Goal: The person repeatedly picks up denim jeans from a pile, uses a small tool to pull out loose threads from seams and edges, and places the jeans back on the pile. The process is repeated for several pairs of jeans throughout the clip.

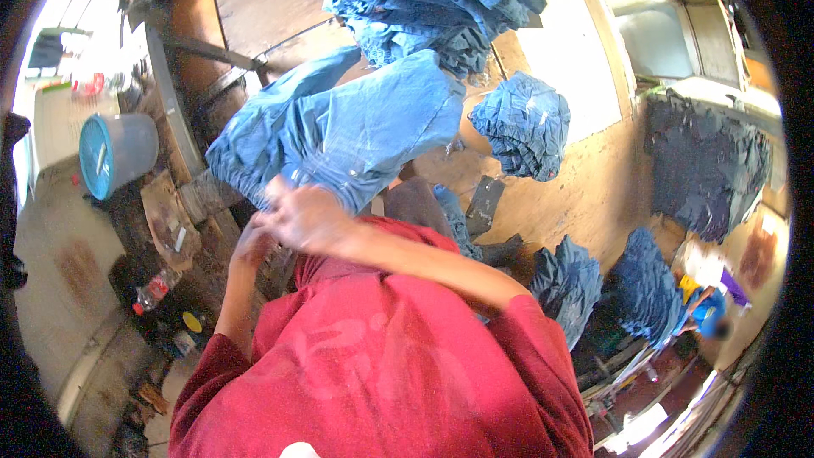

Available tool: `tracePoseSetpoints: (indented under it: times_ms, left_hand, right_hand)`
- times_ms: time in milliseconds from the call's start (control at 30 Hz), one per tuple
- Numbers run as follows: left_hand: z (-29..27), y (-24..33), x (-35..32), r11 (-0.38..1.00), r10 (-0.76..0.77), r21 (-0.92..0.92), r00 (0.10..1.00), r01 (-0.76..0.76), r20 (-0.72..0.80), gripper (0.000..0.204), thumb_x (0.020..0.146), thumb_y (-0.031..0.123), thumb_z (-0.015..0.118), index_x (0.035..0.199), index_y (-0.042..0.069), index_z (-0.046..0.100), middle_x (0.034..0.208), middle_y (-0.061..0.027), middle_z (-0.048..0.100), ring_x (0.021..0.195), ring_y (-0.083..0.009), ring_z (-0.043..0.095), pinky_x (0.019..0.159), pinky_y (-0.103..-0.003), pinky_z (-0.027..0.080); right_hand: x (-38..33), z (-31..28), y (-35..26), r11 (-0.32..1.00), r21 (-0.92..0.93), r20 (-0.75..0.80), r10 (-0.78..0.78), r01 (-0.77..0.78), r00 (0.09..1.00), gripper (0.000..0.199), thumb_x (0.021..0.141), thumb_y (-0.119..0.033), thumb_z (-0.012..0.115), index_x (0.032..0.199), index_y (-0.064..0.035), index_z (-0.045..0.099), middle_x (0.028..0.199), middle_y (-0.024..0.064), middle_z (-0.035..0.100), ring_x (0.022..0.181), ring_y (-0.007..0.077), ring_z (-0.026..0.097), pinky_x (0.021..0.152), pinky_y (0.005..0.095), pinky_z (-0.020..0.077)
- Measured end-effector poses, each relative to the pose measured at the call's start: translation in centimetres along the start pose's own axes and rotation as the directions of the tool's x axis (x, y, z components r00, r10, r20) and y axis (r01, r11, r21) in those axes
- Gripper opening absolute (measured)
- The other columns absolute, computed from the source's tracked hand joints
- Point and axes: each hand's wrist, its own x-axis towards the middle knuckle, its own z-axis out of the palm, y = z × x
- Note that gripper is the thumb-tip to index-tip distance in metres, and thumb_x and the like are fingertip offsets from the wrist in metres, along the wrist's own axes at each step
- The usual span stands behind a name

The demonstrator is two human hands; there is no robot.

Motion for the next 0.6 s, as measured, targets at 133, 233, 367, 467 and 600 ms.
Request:
tracePoseSetpoints:
  times_ms: [133,233,367,467,600]
  left_hand:
    - [-5.3,-1.8,-0.8,0.88,0.211,0.413,0.972,-0.234,0.102,0.032,0.098,0.033,0.079,0.088,0.006,0.065,0.078,0.007,0.059,0.067,-0.0064,0.047,0.06,-0.031,0.041]
    - [-8.5,1.1,-2.5,0.775,0.124,0.627,0.992,-0.075,-0.034,0.046,0.096,0.043,0.079,0.078,0.006,0.058,0.07,0.0087,0.048,0.064,-0.0061,0.04,0.058,-0.033,0.033]
    - [-8.6,5.5,-4.4,0.682,0.134,0.731,0.979,0.02,-0.152,0.054,0.096,0.049,0.078,0.073,0.007,0.053,0.067,0.0075,0.043,0.064,-0.0071,0.036,0.058,-0.033,0.031]
    - [-7.9,7.0,-4.0,0.638,0.202,0.769,0.972,-0.039,-0.119,0.055,0.096,0.05,0.078,0.074,0.006,0.053,0.067,0.0065,0.042,0.064,-0.0079,0.035,0.057,-0.033,0.03]
    - [-9.2,7.0,-3.3,0.542,0.23,0.838,0.949,0.061,-0.217,0.057,0.097,0.05,0.077,0.075,0.003,0.054,0.068,0.0058,0.041,0.066,-0.0089,0.034,0.058,-0.034,0.029]
  right_hand:
    - [-2.2,-9.5,7.3,0.98,-0.057,-0.383,0.155,-0.191,0.911,0.043,0.1,-0.048,0.072,0.1,-0.0047,0.066,0.075,0.0186,0.071,0.071,0.0374,0.072,0.063,0.0479,0.0534]
    - [-2.3,-13.8,12.5,0.881,-0.215,-0.658,0.188,-0.421,0.729,0.045,0.096,-0.05,0.076,0.103,-0.0059,0.068,0.08,0.016,0.073,0.074,0.0369,0.074,0.066,0.0487,0.0546]
    - [-1.3,-16.0,18.3,0.705,-0.417,-0.801,0.012,-0.573,0.598,0.041,0.093,-0.046,0.08,0.105,-0.0083,0.069,0.086,0.0157,0.077,0.079,0.0372,0.075,0.068,0.0503,0.0549]
    - [-3.9,-16.3,21.6,0.845,-0.273,-0.776,0.089,-0.46,0.625,0.037,0.093,-0.045,0.08,0.106,-0.0121,0.07,0.088,0.0147,0.078,0.081,0.0392,0.075,0.067,0.0504,0.0548]
    - [-12.4,-13.3,25.3,0.8,-0.126,-0.788,0.278,-0.586,0.549,0.039,0.093,-0.042,0.08,0.104,-0.0074,0.067,0.091,0.0198,0.074,0.08,0.0424,0.07,0.07,0.0487,0.0532]
